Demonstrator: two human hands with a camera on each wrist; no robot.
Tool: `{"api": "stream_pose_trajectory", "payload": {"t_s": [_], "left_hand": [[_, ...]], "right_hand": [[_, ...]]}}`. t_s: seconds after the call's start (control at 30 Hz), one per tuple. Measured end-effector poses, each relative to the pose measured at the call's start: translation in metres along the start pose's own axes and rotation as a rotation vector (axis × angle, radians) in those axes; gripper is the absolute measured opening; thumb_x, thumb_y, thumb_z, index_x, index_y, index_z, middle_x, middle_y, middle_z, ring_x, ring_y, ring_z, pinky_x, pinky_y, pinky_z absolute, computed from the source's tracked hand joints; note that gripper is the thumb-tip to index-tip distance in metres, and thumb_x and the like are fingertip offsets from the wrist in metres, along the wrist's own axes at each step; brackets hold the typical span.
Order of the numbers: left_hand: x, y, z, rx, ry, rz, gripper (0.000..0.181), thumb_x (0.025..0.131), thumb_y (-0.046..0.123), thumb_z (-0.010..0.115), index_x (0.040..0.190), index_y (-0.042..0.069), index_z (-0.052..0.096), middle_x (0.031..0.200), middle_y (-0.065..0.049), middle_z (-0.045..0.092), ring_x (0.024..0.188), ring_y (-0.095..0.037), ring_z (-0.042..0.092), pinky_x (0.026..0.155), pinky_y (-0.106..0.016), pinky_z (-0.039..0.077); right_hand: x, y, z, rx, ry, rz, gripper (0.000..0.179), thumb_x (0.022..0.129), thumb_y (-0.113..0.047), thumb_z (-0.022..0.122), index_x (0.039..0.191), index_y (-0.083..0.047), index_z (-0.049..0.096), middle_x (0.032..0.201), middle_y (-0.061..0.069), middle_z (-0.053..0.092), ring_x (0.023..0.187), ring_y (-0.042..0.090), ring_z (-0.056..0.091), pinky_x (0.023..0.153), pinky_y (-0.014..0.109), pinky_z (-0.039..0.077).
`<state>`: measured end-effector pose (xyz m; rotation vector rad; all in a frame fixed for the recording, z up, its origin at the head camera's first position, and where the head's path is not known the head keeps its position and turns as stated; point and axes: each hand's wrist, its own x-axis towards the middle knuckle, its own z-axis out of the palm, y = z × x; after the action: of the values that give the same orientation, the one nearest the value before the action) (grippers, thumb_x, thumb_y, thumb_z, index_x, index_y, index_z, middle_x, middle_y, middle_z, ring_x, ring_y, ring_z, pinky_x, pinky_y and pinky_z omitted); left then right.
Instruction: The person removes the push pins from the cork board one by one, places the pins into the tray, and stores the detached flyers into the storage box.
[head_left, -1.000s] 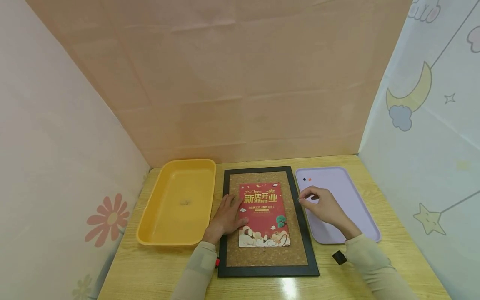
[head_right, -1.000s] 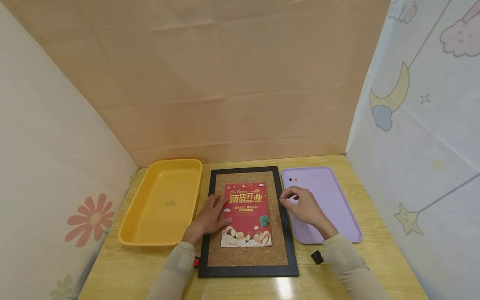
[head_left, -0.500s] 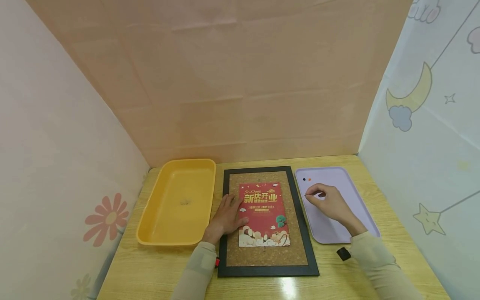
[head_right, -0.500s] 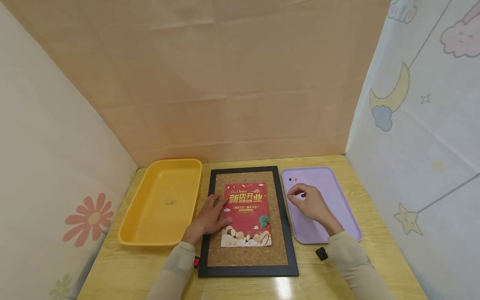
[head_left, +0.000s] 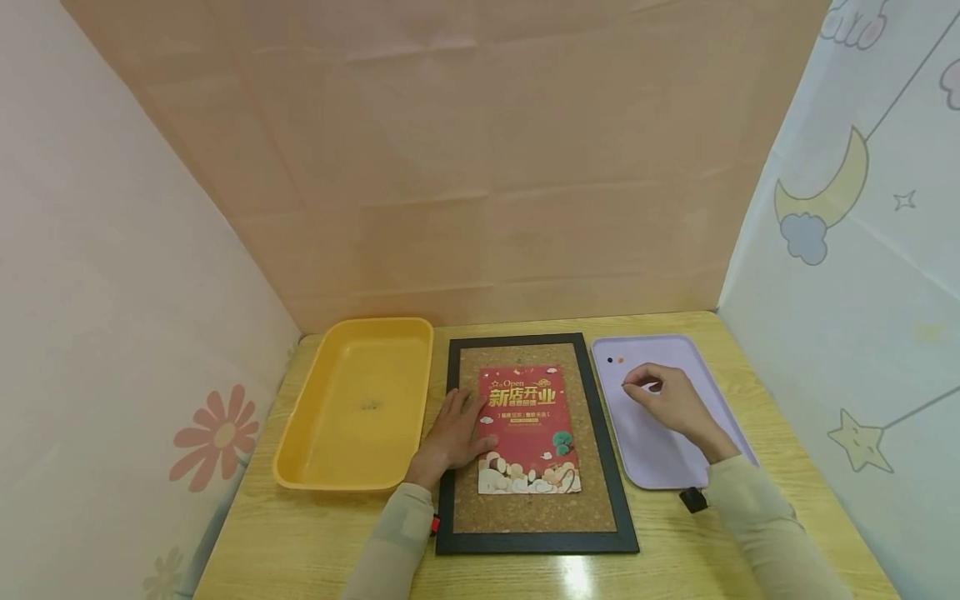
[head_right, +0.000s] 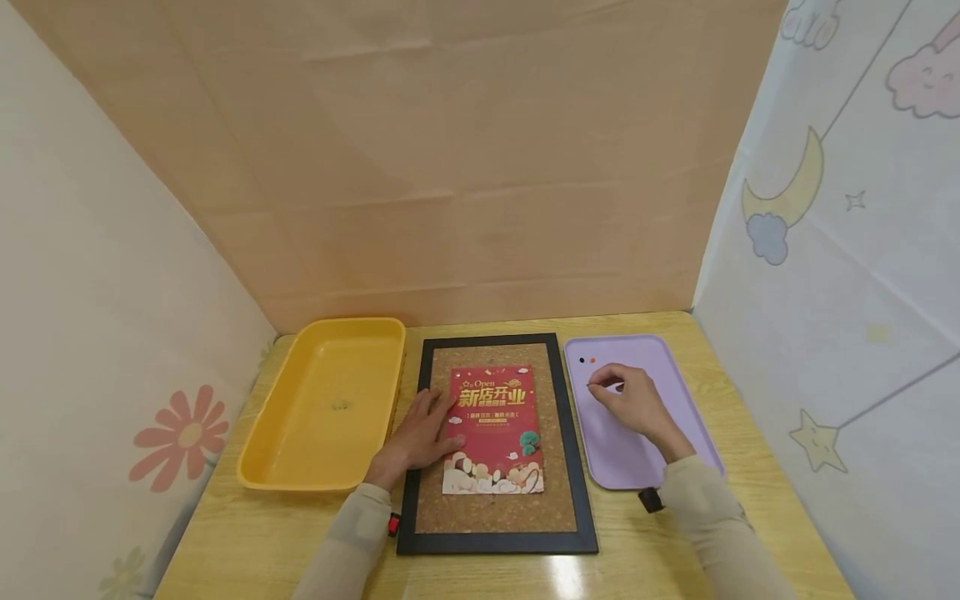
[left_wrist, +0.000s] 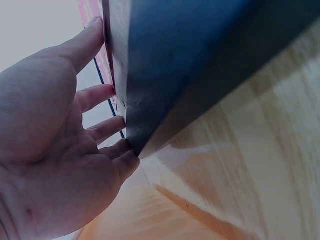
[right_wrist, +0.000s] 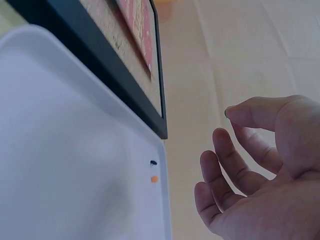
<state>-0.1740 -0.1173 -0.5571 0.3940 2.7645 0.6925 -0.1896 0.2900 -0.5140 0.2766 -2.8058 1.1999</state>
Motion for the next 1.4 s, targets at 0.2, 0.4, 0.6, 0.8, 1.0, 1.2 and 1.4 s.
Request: {"api": "stream_pose_trajectory", "payload": {"t_s": [0.2, 0.4, 0.6, 0.8, 1.0, 1.2, 1.4], "left_hand": [[-0.001, 0.003, -0.002, 0.006, 0.005, 0.005, 0.088, 0.101, 0.04, 0.084, 0.173, 0.009, 0.043, 0.181, -0.026, 0.033, 0.173, -0.051, 0.022, 0.139, -0.069, 0.032], [-0.002, 0.003, -0.002, 0.008, 0.0, 0.002, 0.089, 0.102, 0.041, 0.084, 0.173, 0.008, 0.043, 0.181, -0.026, 0.032, 0.173, -0.051, 0.021, 0.139, -0.069, 0.032], [-0.002, 0.003, -0.004, -0.001, -0.001, 0.001, 0.089, 0.102, 0.04, 0.084, 0.174, 0.009, 0.042, 0.181, -0.027, 0.032, 0.173, -0.051, 0.021, 0.139, -0.07, 0.031], [-0.003, 0.003, -0.004, 0.0, -0.001, 0.005, 0.088, 0.102, 0.039, 0.084, 0.173, 0.008, 0.043, 0.18, -0.027, 0.033, 0.173, -0.052, 0.022, 0.138, -0.07, 0.032], [-0.003, 0.005, -0.003, 0.003, -0.004, 0.001, 0.088, 0.101, 0.039, 0.085, 0.173, 0.009, 0.043, 0.18, -0.027, 0.033, 0.172, -0.052, 0.023, 0.138, -0.071, 0.032], [-0.002, 0.006, -0.004, -0.008, -0.013, -0.002, 0.087, 0.102, 0.039, 0.084, 0.173, 0.009, 0.043, 0.181, -0.026, 0.032, 0.173, -0.051, 0.022, 0.139, -0.07, 0.031], [-0.002, 0.005, -0.004, -0.016, -0.013, -0.006, 0.089, 0.101, 0.038, 0.085, 0.174, 0.009, 0.042, 0.181, -0.027, 0.032, 0.173, -0.051, 0.021, 0.138, -0.071, 0.031]], "right_hand": [[0.006, 0.012, -0.002, -0.028, -0.032, 0.048, 0.006, 0.105, -0.018, 0.081, 0.105, -0.011, 0.082, 0.107, 0.008, 0.085, 0.101, 0.013, 0.072, 0.086, 0.026, 0.054], [0.012, 0.027, -0.005, -0.04, -0.03, 0.046, 0.005, 0.104, -0.014, 0.082, 0.104, -0.008, 0.082, 0.107, 0.012, 0.084, 0.097, 0.008, 0.071, 0.083, 0.023, 0.057], [0.019, 0.039, -0.009, -0.046, -0.034, 0.062, 0.005, 0.105, -0.011, 0.08, 0.104, -0.006, 0.081, 0.108, 0.016, 0.083, 0.098, 0.014, 0.073, 0.082, 0.022, 0.057], [0.025, 0.046, -0.011, -0.038, -0.047, 0.092, 0.009, 0.106, -0.012, 0.079, 0.107, -0.004, 0.081, 0.112, 0.021, 0.083, 0.105, 0.032, 0.077, 0.081, 0.025, 0.055], [0.031, 0.053, -0.011, -0.026, -0.05, 0.108, 0.012, 0.108, -0.015, 0.078, 0.109, -0.004, 0.081, 0.116, 0.022, 0.082, 0.108, 0.033, 0.076, 0.081, 0.025, 0.054], [0.038, 0.061, -0.01, -0.04, -0.053, 0.115, 0.012, 0.108, -0.016, 0.077, 0.11, -0.005, 0.081, 0.116, 0.021, 0.082, 0.11, 0.034, 0.076, 0.084, 0.025, 0.053], [0.046, 0.068, -0.007, -0.043, -0.071, 0.136, 0.014, 0.11, -0.018, 0.074, 0.113, -0.005, 0.08, 0.122, 0.022, 0.08, 0.116, 0.04, 0.073, 0.087, 0.028, 0.052]]}}
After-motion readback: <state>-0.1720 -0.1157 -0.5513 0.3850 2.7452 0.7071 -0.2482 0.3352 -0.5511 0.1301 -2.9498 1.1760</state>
